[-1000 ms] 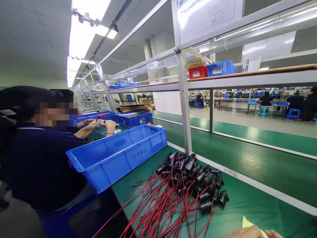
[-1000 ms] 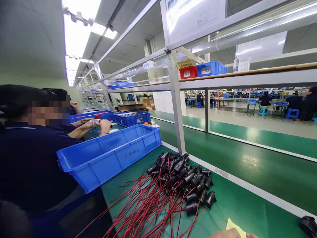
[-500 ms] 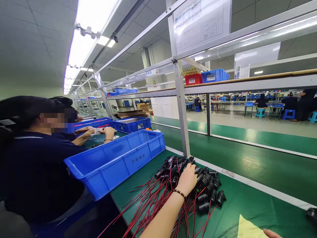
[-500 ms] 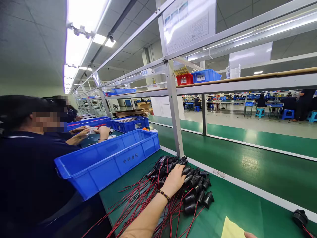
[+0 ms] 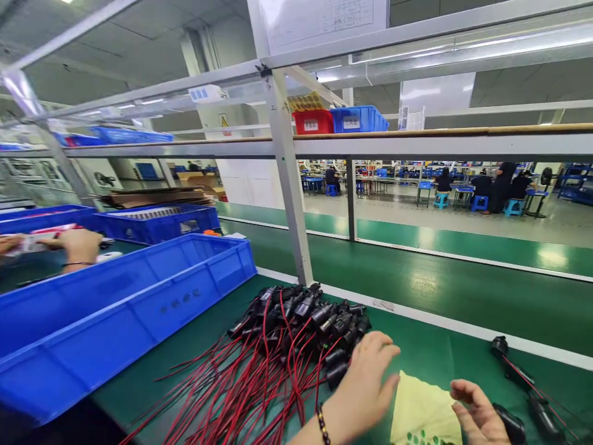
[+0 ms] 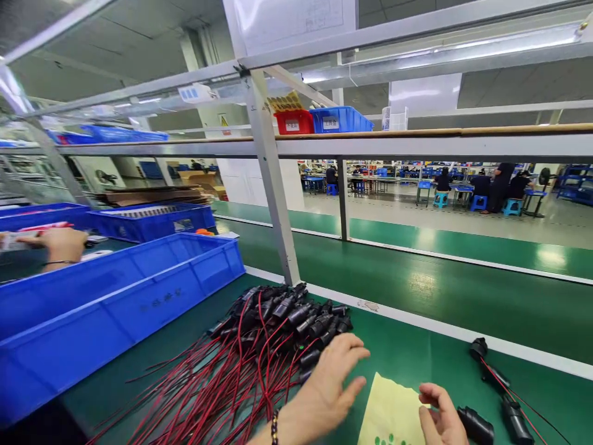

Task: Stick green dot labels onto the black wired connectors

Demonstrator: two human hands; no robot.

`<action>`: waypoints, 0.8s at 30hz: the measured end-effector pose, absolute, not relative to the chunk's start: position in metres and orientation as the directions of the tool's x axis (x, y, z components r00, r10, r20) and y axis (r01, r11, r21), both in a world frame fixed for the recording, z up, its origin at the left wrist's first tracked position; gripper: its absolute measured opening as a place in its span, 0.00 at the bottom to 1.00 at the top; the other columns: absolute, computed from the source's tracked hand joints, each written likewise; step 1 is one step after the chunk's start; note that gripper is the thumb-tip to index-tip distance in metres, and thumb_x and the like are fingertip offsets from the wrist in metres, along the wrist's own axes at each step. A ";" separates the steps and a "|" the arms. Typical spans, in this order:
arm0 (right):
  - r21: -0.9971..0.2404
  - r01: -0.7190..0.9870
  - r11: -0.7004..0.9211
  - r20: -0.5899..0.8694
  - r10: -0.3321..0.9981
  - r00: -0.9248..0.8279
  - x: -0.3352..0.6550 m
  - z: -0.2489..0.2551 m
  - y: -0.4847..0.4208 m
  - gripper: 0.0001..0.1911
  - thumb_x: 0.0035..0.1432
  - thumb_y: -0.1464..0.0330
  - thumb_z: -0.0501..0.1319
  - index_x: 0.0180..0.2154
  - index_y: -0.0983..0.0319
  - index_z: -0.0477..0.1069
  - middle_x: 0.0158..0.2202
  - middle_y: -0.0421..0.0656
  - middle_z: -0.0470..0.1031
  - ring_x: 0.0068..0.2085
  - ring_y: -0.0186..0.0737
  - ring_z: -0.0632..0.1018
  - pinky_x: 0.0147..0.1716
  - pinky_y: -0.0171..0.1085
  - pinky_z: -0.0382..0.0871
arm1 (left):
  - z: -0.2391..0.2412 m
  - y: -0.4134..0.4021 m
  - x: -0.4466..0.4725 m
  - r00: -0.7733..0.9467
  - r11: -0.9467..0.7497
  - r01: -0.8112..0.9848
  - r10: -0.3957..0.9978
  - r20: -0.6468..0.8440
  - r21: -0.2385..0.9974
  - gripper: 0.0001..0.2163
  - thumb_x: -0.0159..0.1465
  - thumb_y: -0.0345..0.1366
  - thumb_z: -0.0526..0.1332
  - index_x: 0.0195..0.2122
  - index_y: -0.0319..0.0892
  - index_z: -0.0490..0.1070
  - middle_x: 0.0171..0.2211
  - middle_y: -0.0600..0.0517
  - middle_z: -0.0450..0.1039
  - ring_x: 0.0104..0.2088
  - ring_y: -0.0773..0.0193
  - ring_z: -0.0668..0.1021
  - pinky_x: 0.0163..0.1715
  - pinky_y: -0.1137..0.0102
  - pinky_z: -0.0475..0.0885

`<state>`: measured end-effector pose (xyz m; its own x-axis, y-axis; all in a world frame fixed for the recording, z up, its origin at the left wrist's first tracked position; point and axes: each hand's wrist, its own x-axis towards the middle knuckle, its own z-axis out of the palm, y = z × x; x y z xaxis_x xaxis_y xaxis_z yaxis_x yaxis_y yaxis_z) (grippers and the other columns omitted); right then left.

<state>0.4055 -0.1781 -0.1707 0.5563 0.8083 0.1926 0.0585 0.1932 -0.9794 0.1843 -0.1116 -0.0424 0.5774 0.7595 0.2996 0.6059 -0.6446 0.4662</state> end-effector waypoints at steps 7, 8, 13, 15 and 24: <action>-0.851 0.460 0.255 0.457 0.791 0.406 0.410 -0.164 -0.179 0.09 0.56 0.64 0.57 0.31 0.59 0.74 0.30 0.43 0.76 0.31 0.42 0.77 0.30 0.35 0.72 | -0.170 -0.121 0.255 0.852 -0.811 0.458 0.518 0.081 0.363 0.13 0.61 0.32 0.60 0.48 0.48 0.68 0.43 0.48 0.72 0.43 0.55 0.72 0.40 0.67 0.68; -0.830 0.502 0.245 0.466 0.799 0.379 0.409 -0.164 -0.178 0.09 0.57 0.65 0.55 0.32 0.59 0.73 0.31 0.43 0.76 0.31 0.42 0.77 0.31 0.36 0.71 | -0.186 -0.120 0.263 0.850 -0.820 0.471 0.520 0.080 0.326 0.11 0.62 0.33 0.60 0.46 0.47 0.69 0.42 0.47 0.72 0.42 0.54 0.73 0.38 0.67 0.67; -0.706 0.683 0.189 0.445 0.868 0.220 0.407 -0.162 -0.178 0.10 0.57 0.72 0.50 0.37 0.58 0.68 0.37 0.45 0.74 0.39 0.44 0.76 0.40 0.39 0.69 | -0.177 -0.114 0.255 0.832 -0.773 0.479 0.551 0.065 0.416 0.20 0.57 0.36 0.63 0.52 0.47 0.67 0.49 0.45 0.71 0.49 0.50 0.71 0.47 0.61 0.68; -0.653 0.737 0.172 0.342 0.936 0.085 0.410 -0.163 -0.177 0.16 0.48 0.73 0.57 0.42 0.58 0.69 0.42 0.46 0.74 0.45 0.47 0.74 0.45 0.41 0.67 | -0.148 -0.107 0.238 0.738 -0.683 0.547 0.666 0.107 0.484 0.23 0.57 0.34 0.61 0.54 0.46 0.66 0.55 0.44 0.68 0.55 0.49 0.68 0.55 0.57 0.63; -0.516 0.856 0.037 -0.068 0.994 -0.083 0.417 -0.170 -0.177 0.29 0.34 0.74 0.66 0.44 0.57 0.73 0.41 0.46 0.78 0.43 0.50 0.76 0.41 0.39 0.66 | -0.139 -0.079 0.222 0.516 -0.297 0.558 0.855 -0.044 0.775 0.35 0.50 0.31 0.60 0.61 0.41 0.57 0.59 0.41 0.62 0.52 0.52 0.73 0.54 0.60 0.67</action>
<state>0.4173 -0.1770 -0.1696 -0.0833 0.9942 -0.0676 0.8560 0.0367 -0.5156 0.2225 -0.0786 -0.1388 0.5161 0.8554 -0.0443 0.5583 -0.2967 0.7748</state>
